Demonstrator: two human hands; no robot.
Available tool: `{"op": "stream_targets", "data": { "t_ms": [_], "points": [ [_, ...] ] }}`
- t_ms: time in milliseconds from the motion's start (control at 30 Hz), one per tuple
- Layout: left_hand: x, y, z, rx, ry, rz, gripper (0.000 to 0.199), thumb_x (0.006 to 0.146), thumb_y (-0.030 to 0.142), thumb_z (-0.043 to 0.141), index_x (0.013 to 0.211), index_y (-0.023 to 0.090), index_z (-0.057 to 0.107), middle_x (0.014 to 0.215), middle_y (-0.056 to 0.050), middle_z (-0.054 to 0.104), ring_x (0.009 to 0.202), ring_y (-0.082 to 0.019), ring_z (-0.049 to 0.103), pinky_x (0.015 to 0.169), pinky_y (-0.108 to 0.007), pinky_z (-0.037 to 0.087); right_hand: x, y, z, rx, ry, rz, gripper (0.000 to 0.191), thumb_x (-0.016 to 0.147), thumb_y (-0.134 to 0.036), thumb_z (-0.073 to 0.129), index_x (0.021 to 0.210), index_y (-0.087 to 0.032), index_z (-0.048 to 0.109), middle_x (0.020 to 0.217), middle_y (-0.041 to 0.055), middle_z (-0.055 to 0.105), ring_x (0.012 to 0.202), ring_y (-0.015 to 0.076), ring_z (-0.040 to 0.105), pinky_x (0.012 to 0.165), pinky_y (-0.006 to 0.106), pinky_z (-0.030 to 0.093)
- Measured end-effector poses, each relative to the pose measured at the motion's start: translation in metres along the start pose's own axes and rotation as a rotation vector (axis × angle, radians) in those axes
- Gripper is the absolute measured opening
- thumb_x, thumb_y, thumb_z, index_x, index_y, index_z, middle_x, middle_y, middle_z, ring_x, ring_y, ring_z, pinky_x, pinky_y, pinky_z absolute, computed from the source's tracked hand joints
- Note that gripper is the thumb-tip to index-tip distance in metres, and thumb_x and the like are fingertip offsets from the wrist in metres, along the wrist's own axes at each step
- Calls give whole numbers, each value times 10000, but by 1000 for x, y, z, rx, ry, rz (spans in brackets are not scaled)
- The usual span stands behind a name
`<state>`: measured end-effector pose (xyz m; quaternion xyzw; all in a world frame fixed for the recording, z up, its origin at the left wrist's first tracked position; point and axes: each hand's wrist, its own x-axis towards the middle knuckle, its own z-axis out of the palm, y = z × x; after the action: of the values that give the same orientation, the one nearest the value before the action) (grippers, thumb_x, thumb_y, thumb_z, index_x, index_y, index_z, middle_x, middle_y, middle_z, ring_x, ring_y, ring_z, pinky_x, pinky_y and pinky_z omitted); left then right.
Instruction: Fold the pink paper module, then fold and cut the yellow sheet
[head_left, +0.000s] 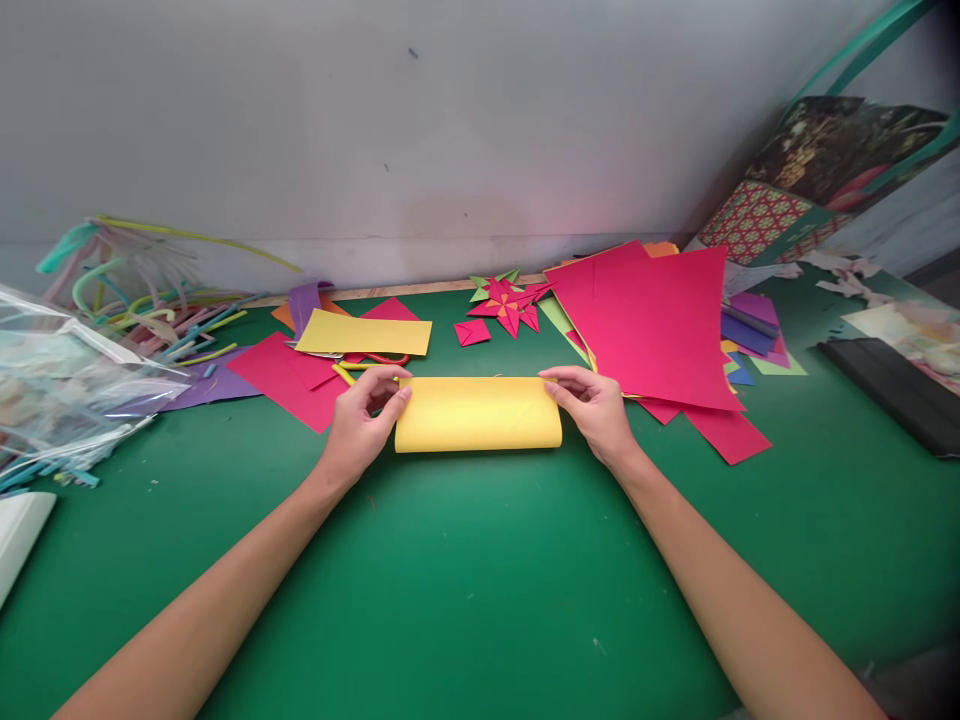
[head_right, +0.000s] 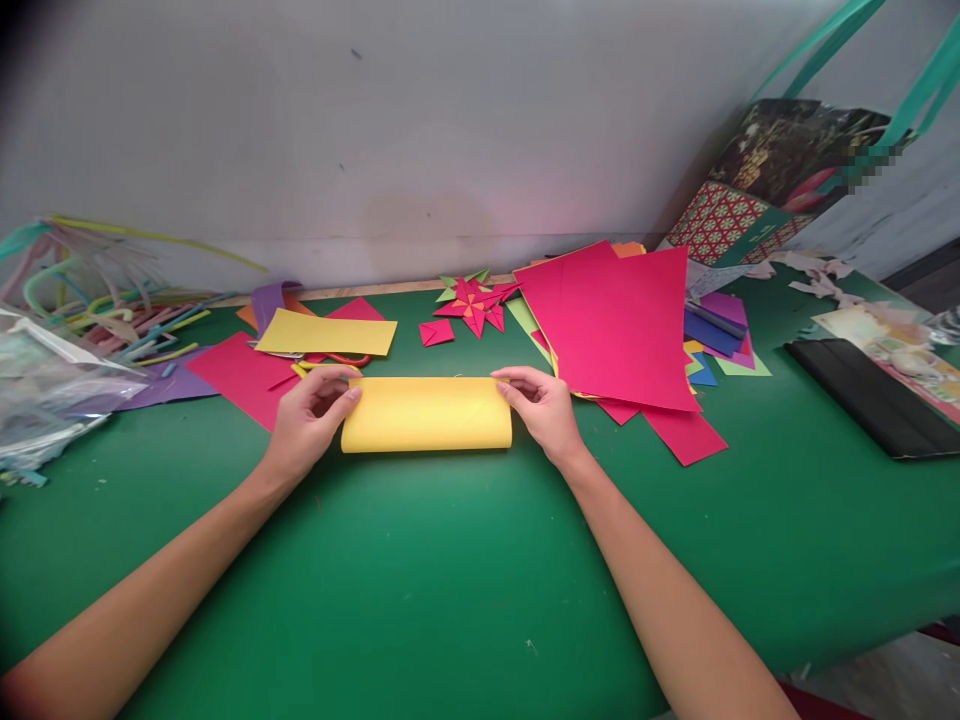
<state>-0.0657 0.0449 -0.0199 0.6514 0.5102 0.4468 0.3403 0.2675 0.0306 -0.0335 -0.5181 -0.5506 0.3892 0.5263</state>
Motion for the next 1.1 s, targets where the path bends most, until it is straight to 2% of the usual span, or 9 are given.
{"op": "stream_targets", "data": {
  "t_ms": [267, 433, 667, 1100],
  "points": [
    [0, 0, 1, -9, 6, -4, 270, 938, 402, 690, 1131, 213, 674, 856, -24, 673, 768, -172, 629, 646, -261, 467, 0, 0, 0, 2, 1, 5, 242, 856, -430, 812, 1008, -241, 826, 983, 65, 814, 918, 246, 753, 818, 363, 609],
    [0, 1, 1, -3, 11, -2, 282, 935, 403, 690, 1144, 214, 670, 860, -25, 675, 775, -172, 630, 651, -261, 469, 0, -1, -1, -16, -7, 5, 259, 873, -420, 798, 1068, -252, 816, 816, 27, 765, 781, 205, 710, 714, 325, 579],
    [0, 2, 0, 8, 2, 12, 254, 946, 387, 684, 1133, 216, 684, 836, -15, 648, 737, -155, 592, 629, -253, 438, 0, -1, 0, 6, 4, -2, 234, 848, -426, 823, 990, -240, 829, 988, 64, 819, 918, 240, 754, 823, 361, 605],
    [0, 4, 1, -3, -14, 14, 248, 949, 400, 670, 1119, 220, 663, 814, -9, 627, 724, -162, 581, 624, -258, 446, 1, 2, -1, -18, -9, -7, 265, 840, -440, 829, 1021, -247, 816, 906, 50, 795, 828, 218, 727, 761, 349, 606]
  ]
}}
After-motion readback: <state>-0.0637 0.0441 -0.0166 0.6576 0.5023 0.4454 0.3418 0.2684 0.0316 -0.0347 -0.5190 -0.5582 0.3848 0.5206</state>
